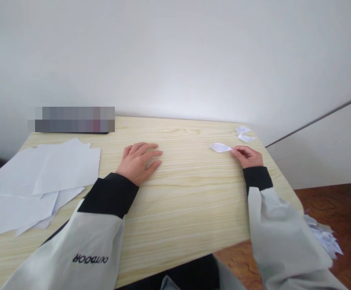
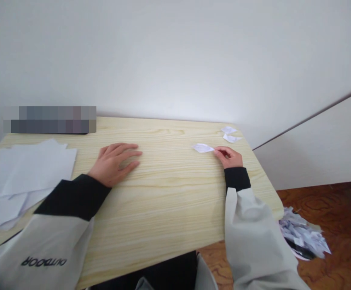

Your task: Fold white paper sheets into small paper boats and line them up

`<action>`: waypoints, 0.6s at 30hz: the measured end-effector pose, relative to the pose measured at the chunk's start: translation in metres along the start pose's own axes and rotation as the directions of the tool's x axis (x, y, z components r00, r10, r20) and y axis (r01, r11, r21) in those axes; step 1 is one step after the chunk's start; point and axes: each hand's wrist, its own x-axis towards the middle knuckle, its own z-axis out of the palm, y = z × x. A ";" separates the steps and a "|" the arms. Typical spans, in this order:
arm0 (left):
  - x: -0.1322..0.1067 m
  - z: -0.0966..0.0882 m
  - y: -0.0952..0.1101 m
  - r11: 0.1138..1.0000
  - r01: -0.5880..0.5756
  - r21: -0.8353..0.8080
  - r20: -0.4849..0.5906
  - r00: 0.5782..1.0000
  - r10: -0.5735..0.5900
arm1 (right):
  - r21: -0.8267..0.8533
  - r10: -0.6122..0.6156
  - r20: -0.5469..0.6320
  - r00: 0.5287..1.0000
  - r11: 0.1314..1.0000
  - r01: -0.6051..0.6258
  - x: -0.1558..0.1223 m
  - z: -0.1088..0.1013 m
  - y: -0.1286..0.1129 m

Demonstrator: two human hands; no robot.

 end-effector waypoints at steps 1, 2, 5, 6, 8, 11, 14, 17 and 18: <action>0.001 0.002 0.003 0.999 0.012 0.042 0.011 1.000 -0.012 | -0.015 0.020 -0.020 1.000 1.000 -0.020 0.002 -0.006 0.010; 0.001 0.003 0.005 0.997 0.023 0.076 0.026 0.999 -0.025 | -0.026 0.035 -0.030 0.999 0.999 -0.035 0.004 -0.012 0.019; 0.002 0.002 0.009 0.989 0.040 0.139 0.085 0.995 -0.052 | -0.059 0.075 -0.039 0.996 0.995 -0.077 0.010 -0.025 0.044; 0.002 0.002 0.010 0.988 0.038 0.148 0.106 0.993 -0.054 | -0.061 0.082 -0.044 0.996 0.994 -0.085 0.012 -0.029 0.052; 0.002 0.000 0.010 0.987 0.032 0.158 0.130 0.990 -0.052 | -0.067 0.100 -0.056 0.993 0.992 -0.104 0.015 -0.038 0.065; 0.004 0.000 0.011 0.986 0.044 0.161 0.130 0.989 -0.066 | -0.078 0.137 -0.081 0.987 0.987 -0.143 0.019 -0.054 0.080; 0.005 0.002 0.011 0.986 0.055 0.155 0.113 0.991 -0.073 | -0.097 0.164 -0.086 0.983 0.980 -0.172 0.022 -0.069 0.091; 0.005 0.003 0.011 0.987 0.056 0.148 0.099 0.993 -0.071 | -0.125 0.178 -0.078 0.981 0.974 -0.187 0.025 -0.078 0.098; 0.005 0.003 0.010 0.988 0.055 0.147 0.096 0.993 -0.070 | -0.134 0.177 -0.071 0.982 0.974 -0.185 0.027 -0.080 0.100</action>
